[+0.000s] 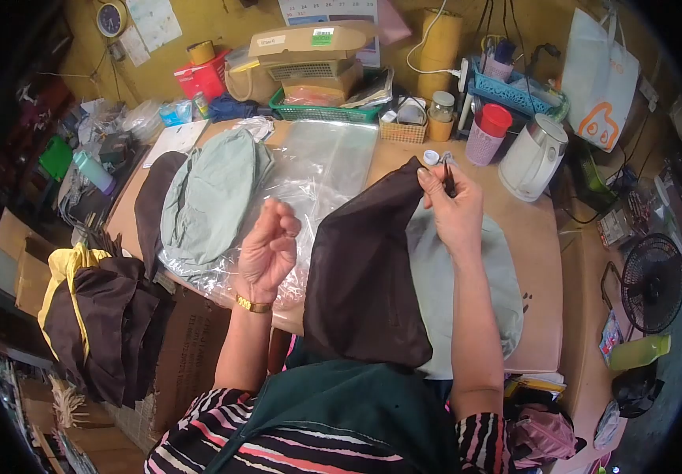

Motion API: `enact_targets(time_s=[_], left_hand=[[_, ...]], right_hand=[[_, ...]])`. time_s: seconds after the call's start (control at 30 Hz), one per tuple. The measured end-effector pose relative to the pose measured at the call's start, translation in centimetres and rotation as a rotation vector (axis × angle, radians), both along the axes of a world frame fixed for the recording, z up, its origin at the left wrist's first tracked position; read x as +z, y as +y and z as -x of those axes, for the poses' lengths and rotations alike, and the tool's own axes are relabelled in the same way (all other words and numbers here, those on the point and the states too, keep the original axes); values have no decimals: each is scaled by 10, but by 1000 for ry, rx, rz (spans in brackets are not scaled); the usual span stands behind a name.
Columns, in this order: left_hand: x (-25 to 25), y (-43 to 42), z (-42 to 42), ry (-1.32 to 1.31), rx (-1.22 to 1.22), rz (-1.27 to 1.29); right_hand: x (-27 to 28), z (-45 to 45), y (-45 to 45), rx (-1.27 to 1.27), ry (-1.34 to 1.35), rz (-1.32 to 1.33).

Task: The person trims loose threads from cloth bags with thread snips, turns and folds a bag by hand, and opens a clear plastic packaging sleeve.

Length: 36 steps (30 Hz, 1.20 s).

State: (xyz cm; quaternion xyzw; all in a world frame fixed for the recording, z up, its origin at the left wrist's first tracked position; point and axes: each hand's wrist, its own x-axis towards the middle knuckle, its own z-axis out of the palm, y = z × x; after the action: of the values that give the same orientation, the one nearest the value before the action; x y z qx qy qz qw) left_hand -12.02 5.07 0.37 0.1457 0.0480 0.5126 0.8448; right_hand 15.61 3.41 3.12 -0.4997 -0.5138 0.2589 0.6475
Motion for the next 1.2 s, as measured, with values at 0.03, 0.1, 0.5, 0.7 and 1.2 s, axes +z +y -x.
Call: enact_targets(time_s=[0.03, 0.1, 0.5, 0.7, 1.2], left_hand=[[-5, 5, -1, 2, 1, 2], [-16, 16, -3, 25, -15, -54], [-85, 35, 3, 1648, 36, -915], [-69, 38, -4, 1661, 92, -890], [-31, -9, -10, 530, 19, -296]], right_hand=[[2, 4, -2, 60, 123, 9], [-22, 8, -1, 124, 249, 35], [-168, -82, -35, -389, -774, 309], [-153, -85, -36, -315, -711, 441], [6, 72, -43, 25, -885, -186]])
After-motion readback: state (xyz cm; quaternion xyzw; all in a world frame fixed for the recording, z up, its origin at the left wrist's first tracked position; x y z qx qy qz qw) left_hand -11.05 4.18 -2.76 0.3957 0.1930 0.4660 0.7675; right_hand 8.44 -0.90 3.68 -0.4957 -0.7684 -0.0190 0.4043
